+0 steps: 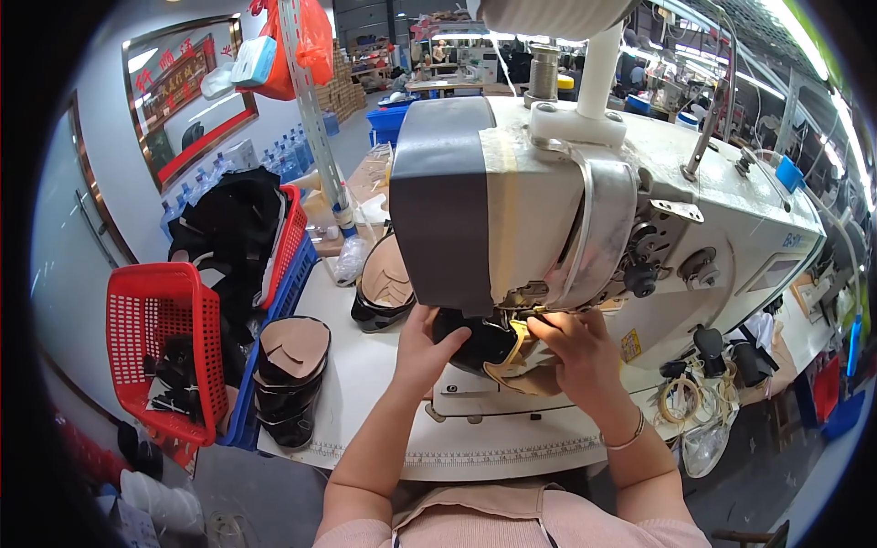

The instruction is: Sewing together leather components of a shoe using an industrial sewing machine.

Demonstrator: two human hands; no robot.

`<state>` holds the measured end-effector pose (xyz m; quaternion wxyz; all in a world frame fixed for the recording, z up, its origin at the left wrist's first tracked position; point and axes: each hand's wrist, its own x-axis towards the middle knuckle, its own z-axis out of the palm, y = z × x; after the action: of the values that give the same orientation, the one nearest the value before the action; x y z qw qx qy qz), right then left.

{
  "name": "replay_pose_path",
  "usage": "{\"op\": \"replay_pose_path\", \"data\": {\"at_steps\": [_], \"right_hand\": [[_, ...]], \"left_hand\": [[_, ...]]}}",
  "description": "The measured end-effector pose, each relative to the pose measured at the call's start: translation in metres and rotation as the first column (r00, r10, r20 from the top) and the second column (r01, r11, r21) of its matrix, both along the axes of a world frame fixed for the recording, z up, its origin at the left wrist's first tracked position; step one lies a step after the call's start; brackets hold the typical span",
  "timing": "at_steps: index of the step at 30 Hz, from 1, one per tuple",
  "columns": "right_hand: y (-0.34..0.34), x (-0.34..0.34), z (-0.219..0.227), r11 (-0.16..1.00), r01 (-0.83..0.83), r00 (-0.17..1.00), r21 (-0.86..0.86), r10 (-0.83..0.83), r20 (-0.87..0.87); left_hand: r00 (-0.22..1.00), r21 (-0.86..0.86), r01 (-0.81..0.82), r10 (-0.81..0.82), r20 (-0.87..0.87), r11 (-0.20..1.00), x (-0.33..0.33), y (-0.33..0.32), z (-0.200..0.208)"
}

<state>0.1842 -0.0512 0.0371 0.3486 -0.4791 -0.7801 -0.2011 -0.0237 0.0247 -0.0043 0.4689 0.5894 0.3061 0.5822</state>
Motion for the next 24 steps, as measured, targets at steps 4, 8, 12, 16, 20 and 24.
{"op": "replay_pose_path", "data": {"at_steps": [4, 8, 12, 16, 20, 24], "right_hand": [[-0.008, -0.008, 0.003, 0.997, 0.08, 0.997, 0.0, -0.08, 0.003], [-0.011, -0.013, 0.005, 0.996, 0.086, 0.996, -0.016, -0.086, -0.017], [-0.02, -0.018, 0.009, 0.995, 0.089, 0.996, -0.049, -0.089, -0.006], [-0.027, -0.021, 0.011, 0.989, 0.063, 0.996, -0.131, -0.071, -0.054], [-0.023, -0.017, 0.009, 0.994, 0.043, 0.989, -0.096, -0.056, -0.14], [-0.021, -0.019, 0.008, 0.995, 0.042, 0.987, -0.087, -0.055, -0.148]], "left_hand": [[0.801, 0.641, -0.089, 0.438, -0.409, 0.762, 0.007, -0.026, 0.008], [0.675, 0.729, -0.1, 0.584, -0.451, 0.677, 0.026, -0.042, 0.007], [0.564, 0.857, -0.006, 0.71, -0.423, 0.515, 0.019, -0.035, 0.013], [0.589, 0.879, 0.012, 0.707, -0.392, 0.477, 0.016, -0.033, 0.015], [0.606, 0.891, 0.012, 0.706, -0.367, 0.454, 0.021, -0.031, 0.015], [0.622, 0.885, 0.006, 0.691, -0.368, 0.466, 0.02, -0.028, 0.013]]}}
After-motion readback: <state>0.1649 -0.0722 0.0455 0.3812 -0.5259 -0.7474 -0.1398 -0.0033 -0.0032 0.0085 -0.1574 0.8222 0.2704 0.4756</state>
